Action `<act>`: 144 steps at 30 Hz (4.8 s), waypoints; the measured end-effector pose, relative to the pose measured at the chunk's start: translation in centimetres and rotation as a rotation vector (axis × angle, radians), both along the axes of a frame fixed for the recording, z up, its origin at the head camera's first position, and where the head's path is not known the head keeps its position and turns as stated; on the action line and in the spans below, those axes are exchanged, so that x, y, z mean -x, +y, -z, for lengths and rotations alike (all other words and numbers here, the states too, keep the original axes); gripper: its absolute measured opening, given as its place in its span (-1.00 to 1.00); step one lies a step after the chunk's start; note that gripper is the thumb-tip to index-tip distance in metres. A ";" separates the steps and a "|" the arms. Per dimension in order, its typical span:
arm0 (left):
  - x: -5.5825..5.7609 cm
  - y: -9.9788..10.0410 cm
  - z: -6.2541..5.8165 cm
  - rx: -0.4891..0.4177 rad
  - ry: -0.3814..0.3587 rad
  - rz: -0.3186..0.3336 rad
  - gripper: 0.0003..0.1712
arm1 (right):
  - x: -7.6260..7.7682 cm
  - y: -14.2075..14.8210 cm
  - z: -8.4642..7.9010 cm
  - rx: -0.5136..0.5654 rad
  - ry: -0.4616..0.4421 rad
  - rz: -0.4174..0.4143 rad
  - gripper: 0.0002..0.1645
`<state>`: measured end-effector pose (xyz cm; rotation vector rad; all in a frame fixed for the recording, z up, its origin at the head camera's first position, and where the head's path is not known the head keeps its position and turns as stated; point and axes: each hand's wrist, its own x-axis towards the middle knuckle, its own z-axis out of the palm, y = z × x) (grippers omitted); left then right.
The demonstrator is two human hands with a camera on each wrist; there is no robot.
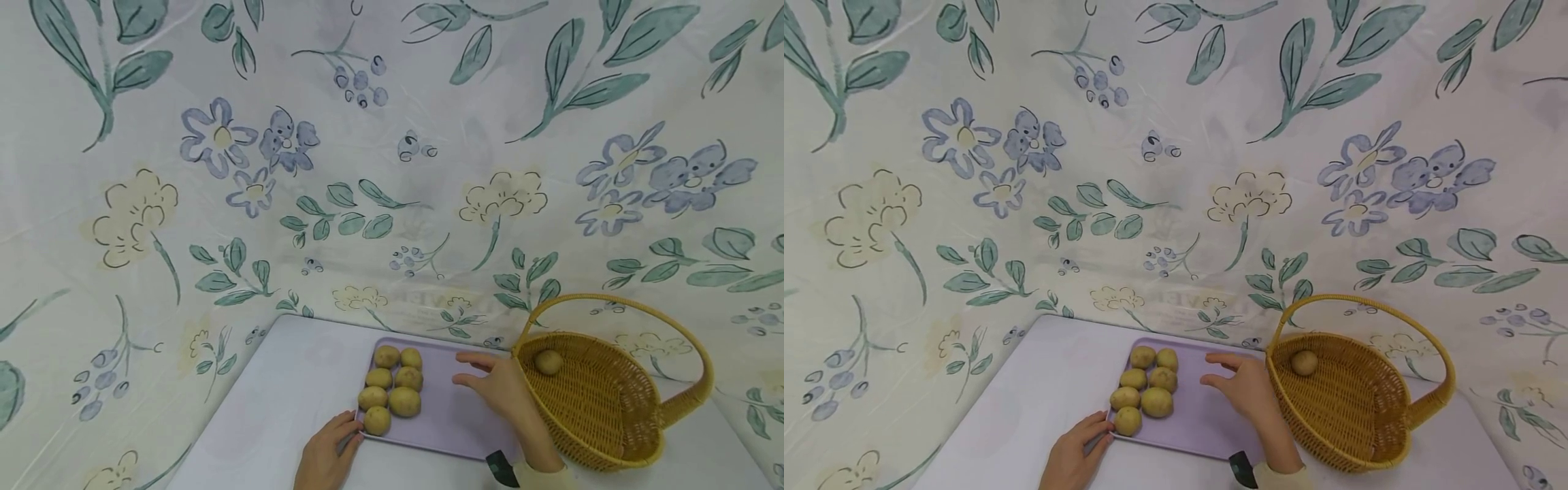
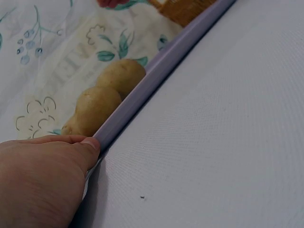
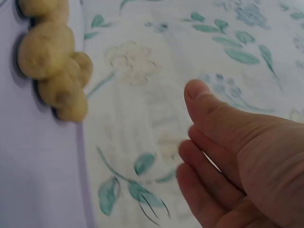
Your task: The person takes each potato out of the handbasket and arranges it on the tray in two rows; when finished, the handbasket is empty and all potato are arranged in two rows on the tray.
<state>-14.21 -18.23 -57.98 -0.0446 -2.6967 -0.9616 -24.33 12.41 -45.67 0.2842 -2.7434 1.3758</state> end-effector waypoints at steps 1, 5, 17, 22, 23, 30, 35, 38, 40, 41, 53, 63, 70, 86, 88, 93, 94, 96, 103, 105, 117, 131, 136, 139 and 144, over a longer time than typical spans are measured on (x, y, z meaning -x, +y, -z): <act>0.0 0.0 0.0 -0.001 0.001 0.000 -0.79 | 0.0 0.6 -0.3 0.006 -0.014 0.007 -0.61; 0.0 0.0 0.1 0.001 -0.001 -0.003 -0.79 | 0.4 3.4 -1.0 0.054 -0.077 0.008 -0.61; 0.0 0.0 0.1 0.008 0.017 -0.010 -0.79 | 0.9 12.5 -2.2 0.062 -0.153 0.021 -0.46; -0.1 0.1 0.2 0.008 0.013 -0.018 -0.79 | 1.4 15.3 -1.5 0.012 -0.108 0.044 -0.40; -0.1 0.1 0.2 0.007 0.009 -0.018 -0.78 | 1.6 15.8 -1.4 0.006 -0.103 0.049 -0.39; -0.2 0.1 0.0 0.001 0.017 -0.020 -0.79 | 2.8 18.2 -0.8 -0.078 -0.121 0.074 -0.31; -0.2 0.1 -0.1 -0.001 0.016 -0.018 -0.78 | 3.4 18.6 -0.3 -0.152 -0.157 0.095 -0.28; -0.2 0.0 -0.1 -0.004 0.018 -0.016 -0.79 | 3.8 18.7 0.1 -0.157 -0.182 0.101 -0.28; -0.2 0.0 -0.1 -0.005 0.020 -0.016 -0.79 | 4.1 18.7 0.3 -0.160 -0.186 0.101 -0.28; -0.1 0.0 -0.1 -0.004 0.021 -0.016 -0.80 | 4.3 18.8 0.5 -0.163 -0.179 0.096 -0.29; -0.1 0.1 0.0 -0.009 -0.011 -0.024 -0.79 | 5.7 18.9 1.6 -0.204 -0.173 0.076 -0.29; -0.1 0.0 0.0 -0.006 -0.016 -0.009 -0.79 | 6.3 19.1 2.9 -0.283 -0.177 0.057 -0.23; 0.0 0.0 -0.1 0.008 -0.002 -0.009 -0.79 | 6.6 19.1 3.5 -0.330 -0.119 0.027 -0.35; -0.2 0.2 -0.2 -0.012 -0.026 -0.014 -0.80 | 7.3 19.4 4.4 -0.331 -0.149 0.002 -0.27; -0.2 0.3 -0.2 -0.018 -0.032 -0.009 -0.79 | 7.4 19.5 4.6 -0.335 -0.145 0.006 -0.28; -0.1 0.3 -0.2 -0.006 -0.017 -0.009 -0.79 | 7.6 19.6 4.9 -0.344 -0.118 0.013 -0.32; -0.1 0.3 -0.2 -0.001 -0.015 -0.011 -0.79 | 7.6 19.6 5.0 -0.344 -0.114 0.012 -0.33; -0.1 0.2 -0.2 0.002 -0.013 -0.012 -0.79 | 7.6 19.4 5.1 -0.337 -0.108 0.005 -0.35; -0.2 0.2 -0.4 -0.001 -0.001 -0.012 -0.81 | 7.6 18.6 5.4 -0.304 -0.089 0.003 -0.43; -0.3 0.2 -0.4 0.004 0.008 -0.010 -0.81 | 7.7 18.5 5.5 -0.312 -0.093 0.011 -0.44; -0.2 0.2 -0.5 -0.004 -0.021 -0.010 -0.80 | 7.8 18.6 4.8 -0.361 -0.167 0.000 -0.32; -0.3 0.2 -0.3 -0.004 0.020 -0.004 -0.82 | 7.2 18.9 4.3 -0.335 -0.154 -0.017 -0.32; -0.2 0.1 -0.4 -0.003 0.004 -0.005 -0.80 | 6.9 18.7 3.7 -0.311 -0.140 -0.012 -0.30; -0.1 0.0 -0.3 0.006 -0.003 -0.013 -0.79 | 6.8 18.6 3.6 -0.302 -0.140 -0.011 -0.28; 0.0 -0.1 0.0 0.008 0.013 -0.024 -0.79 | 6.6 18.5 3.4 -0.315 -0.127 -0.005 -0.27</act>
